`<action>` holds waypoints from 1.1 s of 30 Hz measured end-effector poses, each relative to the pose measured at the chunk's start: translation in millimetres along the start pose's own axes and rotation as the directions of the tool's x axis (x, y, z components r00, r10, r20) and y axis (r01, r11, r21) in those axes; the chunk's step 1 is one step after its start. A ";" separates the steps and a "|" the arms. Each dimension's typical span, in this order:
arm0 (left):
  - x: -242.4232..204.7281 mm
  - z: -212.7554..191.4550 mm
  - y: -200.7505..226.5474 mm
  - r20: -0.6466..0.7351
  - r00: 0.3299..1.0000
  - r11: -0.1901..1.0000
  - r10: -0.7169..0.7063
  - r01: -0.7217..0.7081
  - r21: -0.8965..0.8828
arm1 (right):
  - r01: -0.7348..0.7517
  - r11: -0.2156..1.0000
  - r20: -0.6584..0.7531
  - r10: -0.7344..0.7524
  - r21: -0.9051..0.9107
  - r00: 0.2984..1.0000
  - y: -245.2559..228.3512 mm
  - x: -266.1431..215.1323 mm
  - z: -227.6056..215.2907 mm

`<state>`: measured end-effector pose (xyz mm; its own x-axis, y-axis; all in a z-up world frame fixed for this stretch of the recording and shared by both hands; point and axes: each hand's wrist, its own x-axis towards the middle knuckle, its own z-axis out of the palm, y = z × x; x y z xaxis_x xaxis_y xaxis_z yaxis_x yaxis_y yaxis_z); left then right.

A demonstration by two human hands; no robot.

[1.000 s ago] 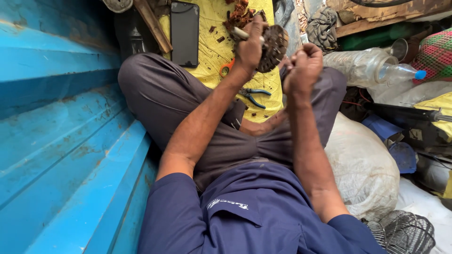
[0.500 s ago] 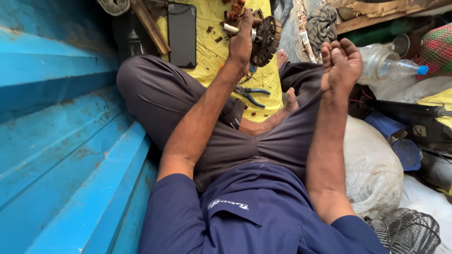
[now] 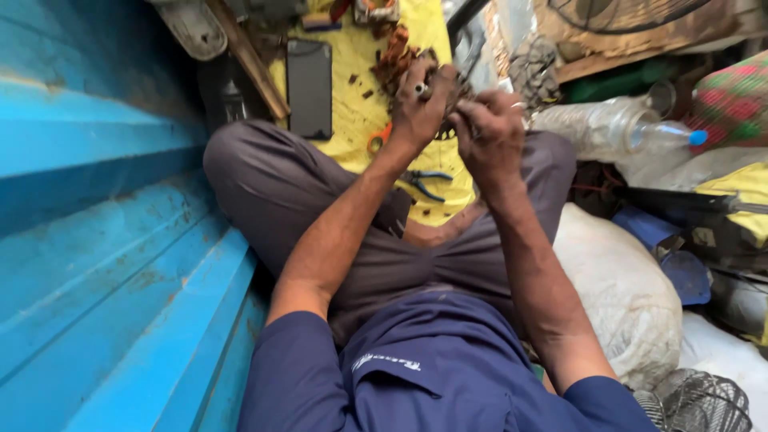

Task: The person sits on the ground and works on an electric motor rotor, using pliers and a screwdriver to pry and remove components from the motor and its housing, handling the rotor and shaft by hand and setting removed parts on the cloth beside them.

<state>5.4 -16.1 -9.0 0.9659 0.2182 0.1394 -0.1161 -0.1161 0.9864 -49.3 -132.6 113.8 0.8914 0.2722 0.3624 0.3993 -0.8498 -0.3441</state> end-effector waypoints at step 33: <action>-12.3 -7.7 14.4 0.283 0.900 0.910 -0.330 0.383 -0.157 | -0.519 0.025 0.323 0.757 0.854 0.569 51.5 -51.1 61.5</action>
<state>-9.8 -13.0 4.1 0.9737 -0.0398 -0.2245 0.2278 0.1295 0.9651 -61.1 -162.5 24.3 0.8781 -0.3427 -0.3339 -0.2693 0.2229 -0.9369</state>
